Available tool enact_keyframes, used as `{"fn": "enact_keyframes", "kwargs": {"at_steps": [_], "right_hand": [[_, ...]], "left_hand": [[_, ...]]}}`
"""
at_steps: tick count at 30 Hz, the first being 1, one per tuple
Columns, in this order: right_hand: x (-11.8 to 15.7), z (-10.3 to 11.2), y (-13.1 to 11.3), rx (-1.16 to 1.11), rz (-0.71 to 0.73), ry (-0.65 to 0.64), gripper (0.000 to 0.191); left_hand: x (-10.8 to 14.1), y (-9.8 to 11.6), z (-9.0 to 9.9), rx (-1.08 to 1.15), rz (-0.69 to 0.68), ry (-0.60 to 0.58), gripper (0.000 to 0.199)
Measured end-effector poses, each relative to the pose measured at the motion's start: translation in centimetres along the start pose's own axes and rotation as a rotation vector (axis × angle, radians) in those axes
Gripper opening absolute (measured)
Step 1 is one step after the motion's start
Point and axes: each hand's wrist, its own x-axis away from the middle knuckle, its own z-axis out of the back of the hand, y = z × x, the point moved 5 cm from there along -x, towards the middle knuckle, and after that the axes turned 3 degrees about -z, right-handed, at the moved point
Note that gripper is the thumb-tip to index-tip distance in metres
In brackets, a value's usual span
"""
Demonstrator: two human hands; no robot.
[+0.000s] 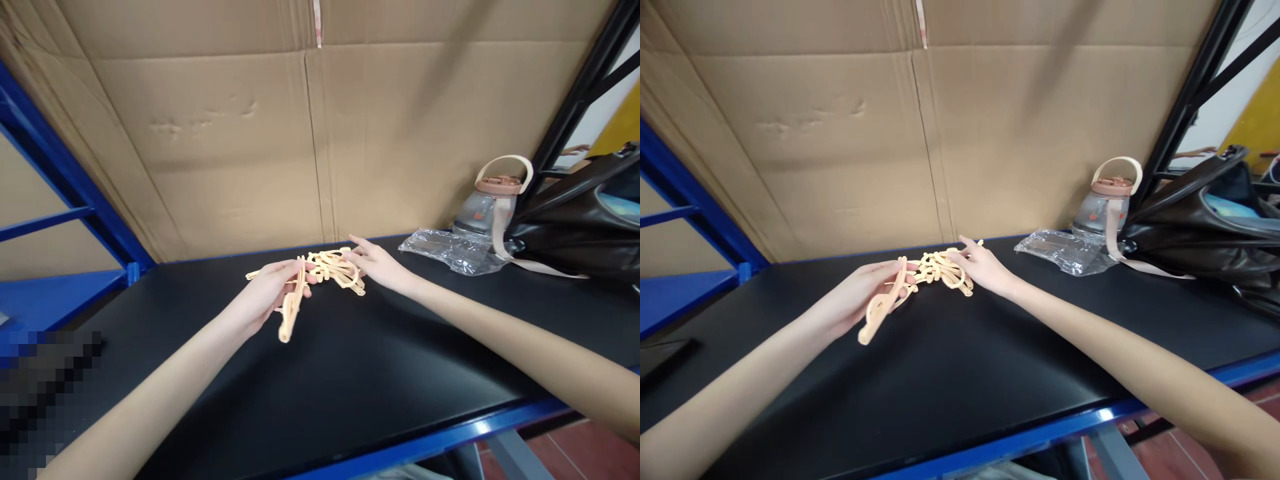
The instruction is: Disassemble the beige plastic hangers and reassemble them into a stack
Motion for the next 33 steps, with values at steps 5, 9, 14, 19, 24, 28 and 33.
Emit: {"fn": "enact_keyframes", "kwargs": {"at_steps": [5,9,14,19,24,28,33], "right_hand": [[1.8,0.3,-1.0,-0.165,0.085,0.036,0.044],[4.4,-1.1,-3.6,-0.169,0.115,-0.159,0.032],[6.1,-3.6,-4.6,-0.45,-0.012,-0.465,0.031],[6.3,-3.0,-4.9,-0.459,0.02,-0.396,0.024],[6.7,-2.8,-5.2,-0.451,-0.001,-0.359,0.029],[6.7,-2.8,-5.2,-0.407,-0.017,-0.321,0.029],[6.5,-2.7,-5.3,-0.412,0.045,-0.362,0.026]], "left_hand": [[0.5,-0.8,-0.7,-0.045,-0.012,-0.056,0.023],[1.2,-0.6,-2.3,-0.181,-0.131,-0.11,0.029],[2.4,0.5,-3.8,-0.294,-0.431,-0.094,0.035],[3.1,1.2,-3.8,-0.38,-0.563,-0.063,0.032],[2.9,1.1,-3.4,-0.282,-0.533,-0.01,0.028],[3.3,1.4,-3.7,-0.285,-0.591,0.017,0.019],[3.6,1.8,-3.9,-0.225,-0.614,-0.018,0.009]]}}
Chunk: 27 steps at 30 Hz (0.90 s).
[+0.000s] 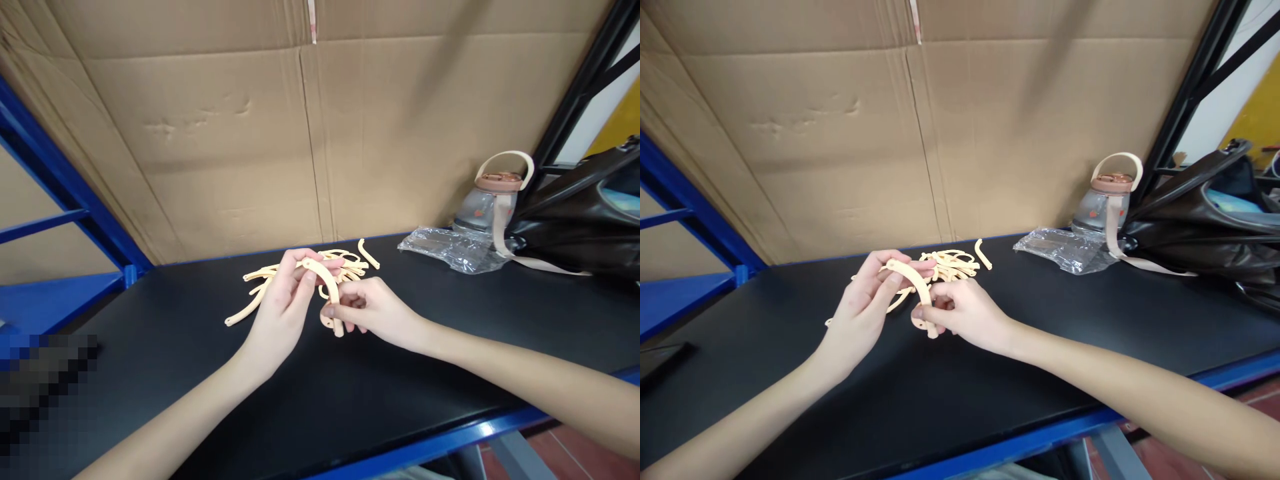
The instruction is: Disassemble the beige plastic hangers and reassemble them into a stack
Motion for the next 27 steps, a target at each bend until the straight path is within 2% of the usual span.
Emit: {"fn": "enact_keyframes", "kwargs": {"at_steps": [2,6,9,11,15,17,20,22,24,27], "right_hand": [[0.0,0.9,-0.2,0.08,0.035,0.061,0.027],[0.1,4.0,-1.1,0.303,0.157,0.338,0.024],[0.2,5.7,-1.6,0.276,0.234,0.417,0.022],[0.0,6.1,-1.5,0.204,0.217,0.383,0.024],[-0.3,6.3,-1.2,0.036,0.123,0.339,0.026],[-0.4,6.3,-1.2,-0.04,0.111,0.309,0.029],[-0.4,5.9,-1.2,-0.069,0.044,0.215,0.028],[-0.3,5.6,-1.1,-0.105,-0.029,0.157,0.026],[-0.2,4.9,-1.2,-0.213,-0.095,0.103,0.025],[0.2,3.1,-1.2,-0.424,-0.177,-0.015,0.02]], "left_hand": [[-0.1,0.1,0.3,0.044,-0.001,-0.003,0.009],[-0.6,0.0,1.2,-0.048,0.013,0.034,0.014],[-0.8,-0.2,1.2,-0.155,0.046,0.0,0.016],[-1.0,-0.1,1.2,-0.131,0.055,-0.007,0.016],[-1.2,0.0,2.3,-0.022,0.064,0.142,0.018],[-1.3,-0.1,2.7,-0.011,0.069,0.176,0.019],[-1.6,-0.9,3.3,-0.102,0.101,0.185,0.02],[-1.6,-1.3,3.7,-0.251,0.098,0.214,0.019],[-1.5,-0.8,4.0,-0.537,-0.018,0.247,0.017],[-1.0,1.0,2.9,-1.049,-0.404,0.225,0.015]]}}
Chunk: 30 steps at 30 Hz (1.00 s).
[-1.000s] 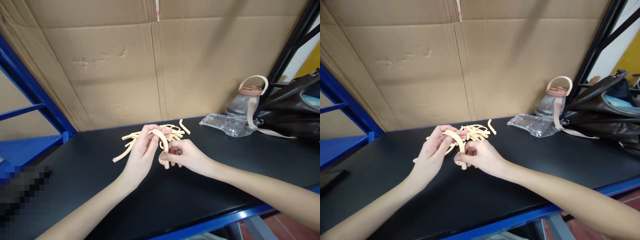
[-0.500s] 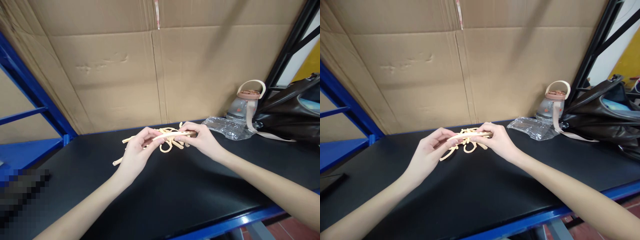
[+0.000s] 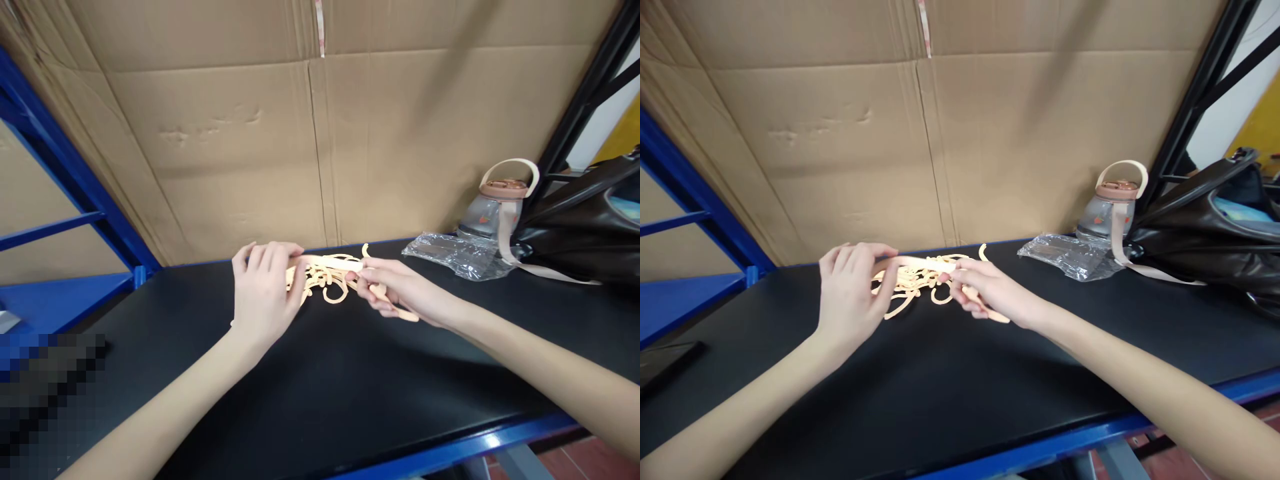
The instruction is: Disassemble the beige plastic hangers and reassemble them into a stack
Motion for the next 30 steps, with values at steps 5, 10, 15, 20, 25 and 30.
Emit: {"fn": "enact_keyframes", "kwargs": {"at_steps": [5,10,15,20,25,30], "right_hand": [[0.6,-2.1,1.1,-0.182,-0.072,-0.179,0.022],[0.4,-1.4,1.6,0.052,-0.176,-0.108,0.033],[0.2,-1.0,1.7,0.203,-0.11,-0.024,0.035],[0.0,-1.1,2.0,0.312,-0.022,0.113,0.029],[0.0,-1.5,1.8,0.395,0.153,0.233,0.029],[0.1,-1.7,1.4,0.554,0.242,0.28,0.029]], "left_hand": [[1.0,3.2,-0.8,-0.359,-0.532,-0.177,0.018],[1.5,3.9,-1.6,-0.515,-0.577,-0.254,0.027],[2.0,4.4,-1.9,-0.483,-0.542,-0.197,0.025],[2.1,4.4,-2.0,-0.482,-0.511,-0.154,0.023],[1.9,4.2,-2.1,-0.495,-0.461,-0.138,0.028],[1.9,4.0,-2.7,-0.425,-0.323,-0.283,0.028]]}}
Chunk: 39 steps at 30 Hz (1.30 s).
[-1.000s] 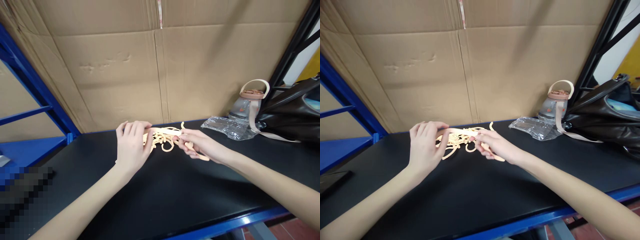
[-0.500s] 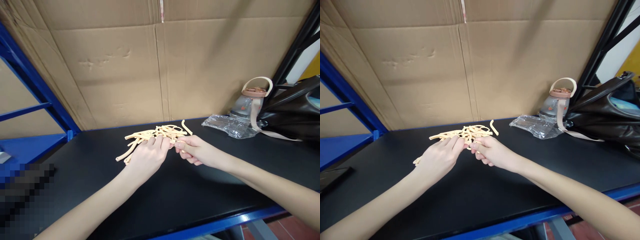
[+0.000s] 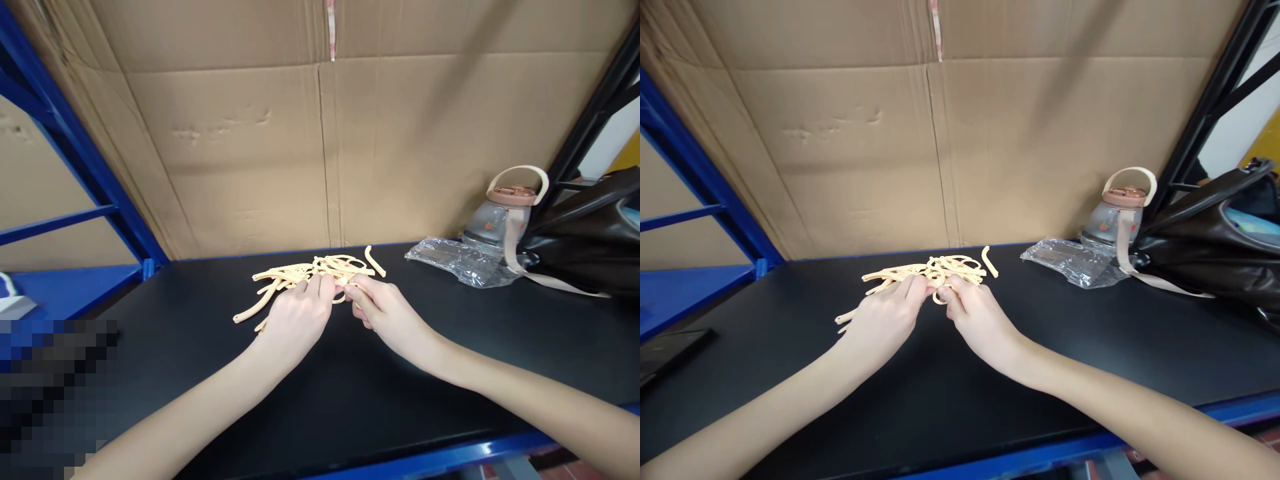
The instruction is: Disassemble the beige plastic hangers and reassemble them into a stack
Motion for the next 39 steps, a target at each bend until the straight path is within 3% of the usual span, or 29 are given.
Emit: {"fn": "enact_keyframes", "kwargs": {"at_steps": [3,6,10,12,14,17,20,25,31,39], "right_hand": [[-0.1,0.0,-0.3,0.103,0.021,0.036,0.027],[-0.2,-0.1,-0.3,0.174,0.054,0.053,0.025],[-0.6,-0.6,0.8,-0.061,-0.051,-0.064,0.025],[-0.7,-0.9,1.4,-0.26,-0.196,-0.149,0.024],[-0.6,-1.1,1.6,-0.4,-0.322,-0.217,0.021],[-0.3,-1.2,1.2,-0.482,-0.4,-0.278,0.017],[-0.2,-1.3,1.1,-0.478,-0.434,-0.281,0.019],[-0.2,-1.7,1.9,-0.357,-0.471,-0.212,0.024],[-0.3,-1.5,2.0,-0.194,-0.281,-0.135,0.026],[-0.5,-1.7,1.9,0.035,-0.156,-0.084,0.028]], "left_hand": [[0.0,-0.6,-0.8,0.138,0.163,-0.151,0.024],[0.4,-1.1,-1.6,0.454,0.306,-0.232,0.025],[0.7,-0.9,-2.0,0.852,0.294,-0.261,0.023],[0.7,-0.9,-1.9,0.725,0.25,-0.311,0.015],[0.5,-0.8,-1.8,0.458,0.149,-0.355,0.013],[0.3,-0.3,-1.7,0.142,0.002,-0.352,0.023],[0.4,0.5,-2.0,0.013,-0.04,-0.334,0.031],[0.6,1.9,-2.8,0.005,0.03,-0.402,0.035],[0.3,2.3,-2.5,0.041,0.148,-0.434,0.036],[0.8,2.6,-2.2,0.204,0.346,-0.426,0.038]]}}
